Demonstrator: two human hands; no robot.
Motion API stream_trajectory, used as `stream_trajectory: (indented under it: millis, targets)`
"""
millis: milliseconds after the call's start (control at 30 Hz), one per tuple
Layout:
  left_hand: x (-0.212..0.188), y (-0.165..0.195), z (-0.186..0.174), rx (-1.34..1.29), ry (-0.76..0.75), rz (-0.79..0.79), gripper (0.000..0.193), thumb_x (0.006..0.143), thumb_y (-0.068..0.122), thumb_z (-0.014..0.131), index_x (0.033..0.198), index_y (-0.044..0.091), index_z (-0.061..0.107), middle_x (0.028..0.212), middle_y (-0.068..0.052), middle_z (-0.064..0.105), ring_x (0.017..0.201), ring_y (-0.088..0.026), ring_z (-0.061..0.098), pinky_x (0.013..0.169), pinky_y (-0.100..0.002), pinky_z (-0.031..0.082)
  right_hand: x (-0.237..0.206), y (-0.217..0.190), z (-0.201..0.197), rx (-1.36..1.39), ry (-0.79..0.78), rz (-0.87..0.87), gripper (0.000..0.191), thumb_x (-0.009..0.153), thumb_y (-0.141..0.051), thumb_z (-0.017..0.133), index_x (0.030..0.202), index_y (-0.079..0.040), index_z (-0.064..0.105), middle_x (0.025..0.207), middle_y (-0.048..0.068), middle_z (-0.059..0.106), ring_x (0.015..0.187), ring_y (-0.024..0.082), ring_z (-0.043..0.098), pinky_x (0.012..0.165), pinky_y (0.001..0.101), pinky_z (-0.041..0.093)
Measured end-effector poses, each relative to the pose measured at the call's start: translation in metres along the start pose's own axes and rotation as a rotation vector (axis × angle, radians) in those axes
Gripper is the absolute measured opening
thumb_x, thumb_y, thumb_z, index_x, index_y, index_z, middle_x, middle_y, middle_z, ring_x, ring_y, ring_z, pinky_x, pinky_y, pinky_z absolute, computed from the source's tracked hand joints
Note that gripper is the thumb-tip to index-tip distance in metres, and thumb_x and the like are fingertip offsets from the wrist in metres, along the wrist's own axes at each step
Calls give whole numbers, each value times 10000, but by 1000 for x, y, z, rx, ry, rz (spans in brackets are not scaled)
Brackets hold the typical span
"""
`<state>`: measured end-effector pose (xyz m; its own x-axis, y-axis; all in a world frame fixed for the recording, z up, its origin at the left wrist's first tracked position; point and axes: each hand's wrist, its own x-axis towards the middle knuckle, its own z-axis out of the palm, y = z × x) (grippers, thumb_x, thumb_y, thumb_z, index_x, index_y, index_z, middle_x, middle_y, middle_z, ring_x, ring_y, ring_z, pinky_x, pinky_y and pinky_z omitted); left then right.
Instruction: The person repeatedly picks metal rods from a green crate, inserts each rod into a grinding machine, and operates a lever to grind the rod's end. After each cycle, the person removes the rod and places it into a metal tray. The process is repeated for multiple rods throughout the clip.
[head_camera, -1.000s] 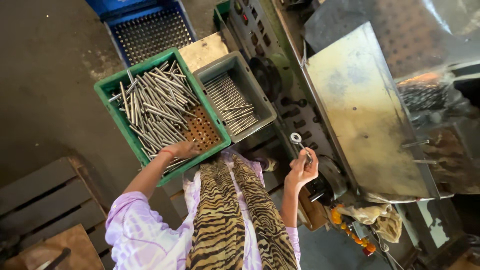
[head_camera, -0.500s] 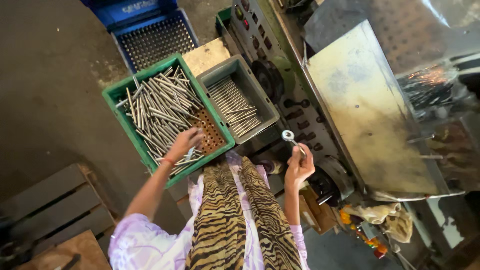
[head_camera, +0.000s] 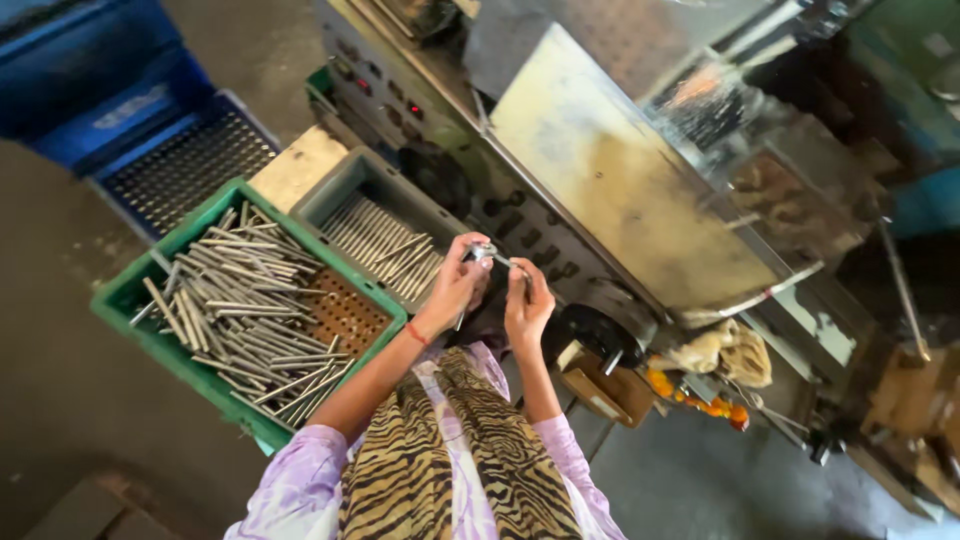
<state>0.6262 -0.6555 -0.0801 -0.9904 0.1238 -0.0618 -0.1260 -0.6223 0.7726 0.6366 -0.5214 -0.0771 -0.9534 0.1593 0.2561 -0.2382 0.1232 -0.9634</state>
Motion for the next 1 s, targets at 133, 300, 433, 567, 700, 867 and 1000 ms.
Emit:
stream_trajectory:
  millis: [133,300,433,567,700,867,1000]
  targets:
    - [-3,-3,9,548,-16,549,271,1089,155,652,1320,96,524,858,-30,555,711,-117,524,592,-289,423,-8,4,-23,332,-15,296,306,1066,-335,562,1184,-61,633,612,-65,386,479,48,331,436,255,291]
    - [1,26,-14,1323,-506,974,425,870,309,820,1188,90,642,653,-66,555,489,-233,548,452,-354,415,-5,17,-70,806,-370,1090,326,1052,-447,497,1101,-148,619,529,-86,234,369,51,205,356,240,201]
    - [9,22,1,1022,-423,874,341,1023,305,739,1244,102,578,853,-87,630,711,-224,648,589,-317,486,-2,27,-80,818,-355,864,458,1078,-510,489,1040,-68,604,578,-83,300,411,51,266,395,256,239]
    - [14,18,31,387,-193,22,212,1049,259,721,1166,105,635,729,61,461,574,-38,412,479,-244,284,4,25,-82,-278,-183,-52,415,1138,-427,489,983,-60,602,647,-6,492,569,188,479,520,350,393]
    - [13,37,44,283,-161,-518,158,947,220,689,1035,125,597,572,72,405,411,-45,325,362,-243,199,19,15,-98,-563,-254,-625,246,1055,-268,610,1005,-31,568,761,132,553,653,363,581,575,439,449]
    - [-3,42,64,636,-150,31,210,936,138,751,1097,104,620,677,87,491,583,-17,409,485,-223,316,19,2,-94,-488,-148,-613,285,1065,-302,600,976,-34,564,737,149,540,615,367,576,553,445,448]
    - [-18,40,75,567,-194,225,244,942,85,764,1128,89,605,820,69,481,699,-18,425,580,-210,367,12,-11,-102,-488,-160,-671,431,1082,-453,490,957,-51,581,728,132,556,622,367,579,561,452,442]
